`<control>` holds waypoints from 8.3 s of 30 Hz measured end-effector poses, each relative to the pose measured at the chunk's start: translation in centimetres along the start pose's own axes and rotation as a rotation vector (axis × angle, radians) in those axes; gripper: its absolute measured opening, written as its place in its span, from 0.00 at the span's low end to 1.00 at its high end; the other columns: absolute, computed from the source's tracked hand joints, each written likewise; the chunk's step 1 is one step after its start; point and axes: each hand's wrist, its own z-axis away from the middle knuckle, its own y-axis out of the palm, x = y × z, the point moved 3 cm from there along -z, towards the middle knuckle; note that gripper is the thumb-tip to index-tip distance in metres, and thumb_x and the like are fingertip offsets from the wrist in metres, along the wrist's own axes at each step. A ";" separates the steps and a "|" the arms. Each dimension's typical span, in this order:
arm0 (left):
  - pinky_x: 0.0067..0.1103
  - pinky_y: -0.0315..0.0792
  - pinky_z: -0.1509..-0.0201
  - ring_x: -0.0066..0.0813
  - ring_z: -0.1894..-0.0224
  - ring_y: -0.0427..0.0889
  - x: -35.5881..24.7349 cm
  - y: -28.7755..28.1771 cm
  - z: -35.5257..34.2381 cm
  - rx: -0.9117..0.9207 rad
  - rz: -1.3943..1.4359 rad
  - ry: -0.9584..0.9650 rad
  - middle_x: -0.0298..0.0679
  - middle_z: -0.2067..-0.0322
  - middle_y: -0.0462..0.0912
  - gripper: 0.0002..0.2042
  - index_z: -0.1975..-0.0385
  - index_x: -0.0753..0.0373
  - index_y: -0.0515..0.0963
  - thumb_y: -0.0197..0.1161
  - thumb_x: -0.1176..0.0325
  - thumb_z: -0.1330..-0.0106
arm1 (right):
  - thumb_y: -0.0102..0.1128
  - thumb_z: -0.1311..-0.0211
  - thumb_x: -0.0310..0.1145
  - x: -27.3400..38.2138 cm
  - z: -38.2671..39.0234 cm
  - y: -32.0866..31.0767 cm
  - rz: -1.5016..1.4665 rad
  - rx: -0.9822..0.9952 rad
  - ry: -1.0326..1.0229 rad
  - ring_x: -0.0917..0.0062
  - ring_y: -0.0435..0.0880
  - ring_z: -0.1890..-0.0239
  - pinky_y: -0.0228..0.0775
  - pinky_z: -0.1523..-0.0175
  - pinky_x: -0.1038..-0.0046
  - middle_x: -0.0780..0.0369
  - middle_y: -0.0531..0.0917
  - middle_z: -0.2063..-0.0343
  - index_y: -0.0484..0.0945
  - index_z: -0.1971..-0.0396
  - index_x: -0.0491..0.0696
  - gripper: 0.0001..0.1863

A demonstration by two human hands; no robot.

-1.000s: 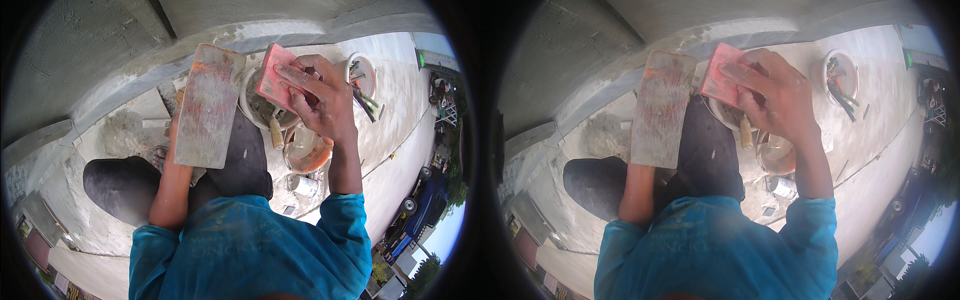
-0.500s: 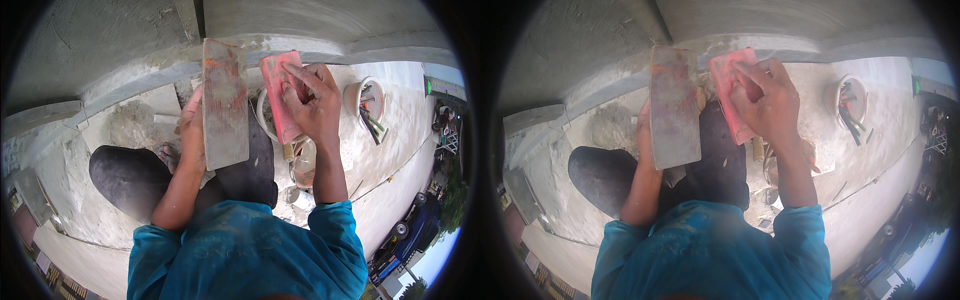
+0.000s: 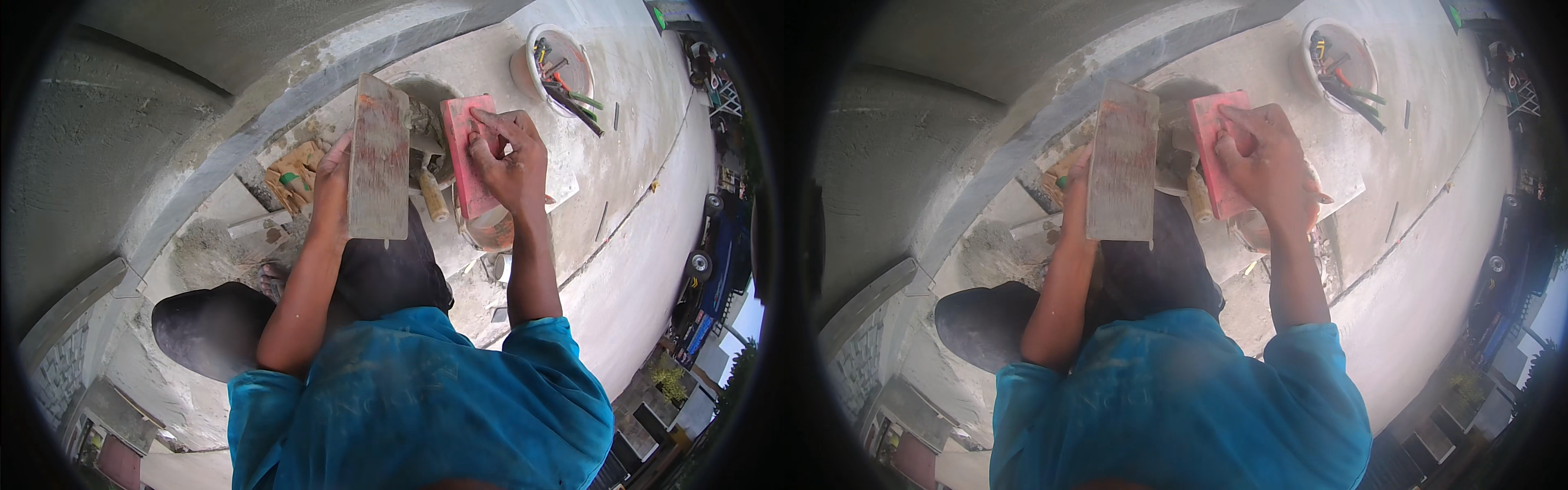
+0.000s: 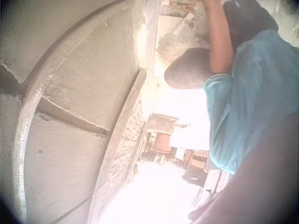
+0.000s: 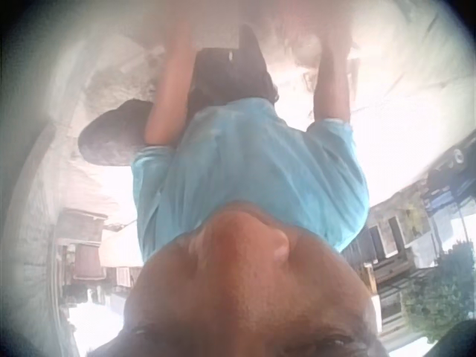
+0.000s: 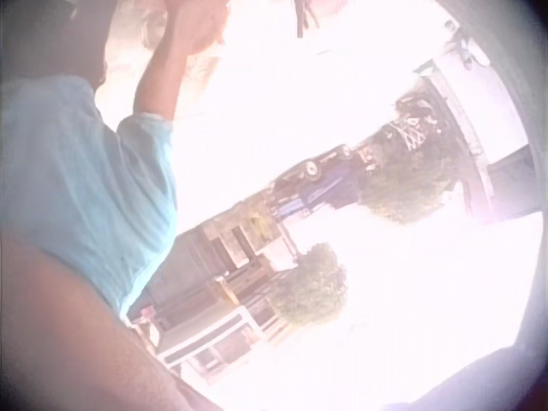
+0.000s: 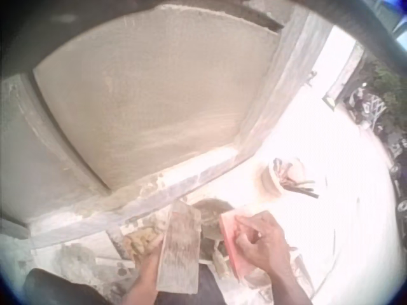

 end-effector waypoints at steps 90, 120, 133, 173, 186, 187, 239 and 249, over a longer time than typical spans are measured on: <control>0.46 0.57 0.22 0.52 0.26 0.64 -6.7 -28.0 26.0 -1.169 -0.084 0.481 0.59 0.28 0.63 0.28 0.26 0.71 0.58 0.43 0.58 0.17 | 0.77 0.58 0.30 18.6 -11.6 20.6 0.187 -0.536 -1.208 0.74 0.81 0.63 0.76 0.61 0.72 0.68 0.80 0.58 0.92 0.53 0.70 0.27; 0.37 0.67 0.30 0.46 0.34 0.73 -6.3 -28.8 26.9 -1.105 -0.375 0.491 0.57 0.34 0.70 0.24 0.30 0.73 0.62 0.44 0.62 0.17 | 0.80 0.56 0.34 17.8 -12.9 19.2 0.457 -0.513 -1.385 0.77 0.81 0.63 0.73 0.60 0.73 0.71 0.83 0.57 0.91 0.52 0.73 0.27; 0.31 0.77 0.41 0.41 0.44 0.82 -6.0 -29.0 27.3 -1.056 -0.544 0.538 0.55 0.41 0.78 0.20 0.35 0.76 0.68 0.45 0.67 0.17 | 0.82 0.51 0.30 20.9 -10.8 19.1 0.208 -0.585 -1.192 0.67 0.83 0.66 0.75 0.68 0.69 0.59 0.82 0.62 0.91 0.59 0.59 0.17; 0.29 0.79 0.42 0.39 0.45 0.83 -6.1 -29.9 28.0 -1.118 -0.409 0.548 0.54 0.43 0.80 0.20 0.36 0.76 0.69 0.44 0.67 0.17 | 0.70 0.52 0.33 14.8 -12.7 24.7 0.386 -0.455 -1.473 0.77 0.82 0.61 0.71 0.58 0.70 0.72 0.81 0.58 0.86 0.44 0.77 0.32; 0.29 0.80 0.43 0.39 0.46 0.84 -6.3 -30.1 27.4 -1.091 -0.345 0.563 0.54 0.43 0.80 0.20 0.37 0.76 0.69 0.45 0.67 0.17 | 0.72 0.51 0.34 13.9 -11.3 23.8 0.402 -0.374 -1.391 0.78 0.82 0.60 0.68 0.56 0.71 0.72 0.82 0.57 0.86 0.44 0.76 0.31; 0.29 0.80 0.43 0.39 0.46 0.84 -6.3 -30.0 27.5 -1.090 -0.341 0.565 0.54 0.43 0.80 0.20 0.37 0.76 0.69 0.45 0.67 0.17 | 0.72 0.51 0.35 14.1 -11.3 24.1 0.400 -0.369 -1.398 0.78 0.82 0.60 0.68 0.56 0.71 0.72 0.82 0.57 0.86 0.44 0.76 0.31; 0.29 0.81 0.46 0.39 0.48 0.85 -5.9 -30.5 27.5 -1.079 -0.257 0.578 0.54 0.45 0.82 0.19 0.37 0.77 0.69 0.46 0.67 0.18 | 0.80 0.56 0.28 16.9 -11.4 21.5 0.028 -0.514 -1.111 0.76 0.82 0.69 0.76 0.70 0.78 0.64 0.80 0.60 0.91 0.51 0.67 0.28; 0.29 0.81 0.46 0.39 0.48 0.85 -5.9 -30.5 27.6 -1.080 -0.250 0.580 0.54 0.45 0.82 0.19 0.37 0.77 0.70 0.46 0.67 0.18 | 0.78 0.54 0.24 18.0 -11.7 21.3 0.114 -0.569 -1.144 0.71 0.81 0.68 0.75 0.69 0.73 0.60 0.80 0.60 0.90 0.49 0.61 0.28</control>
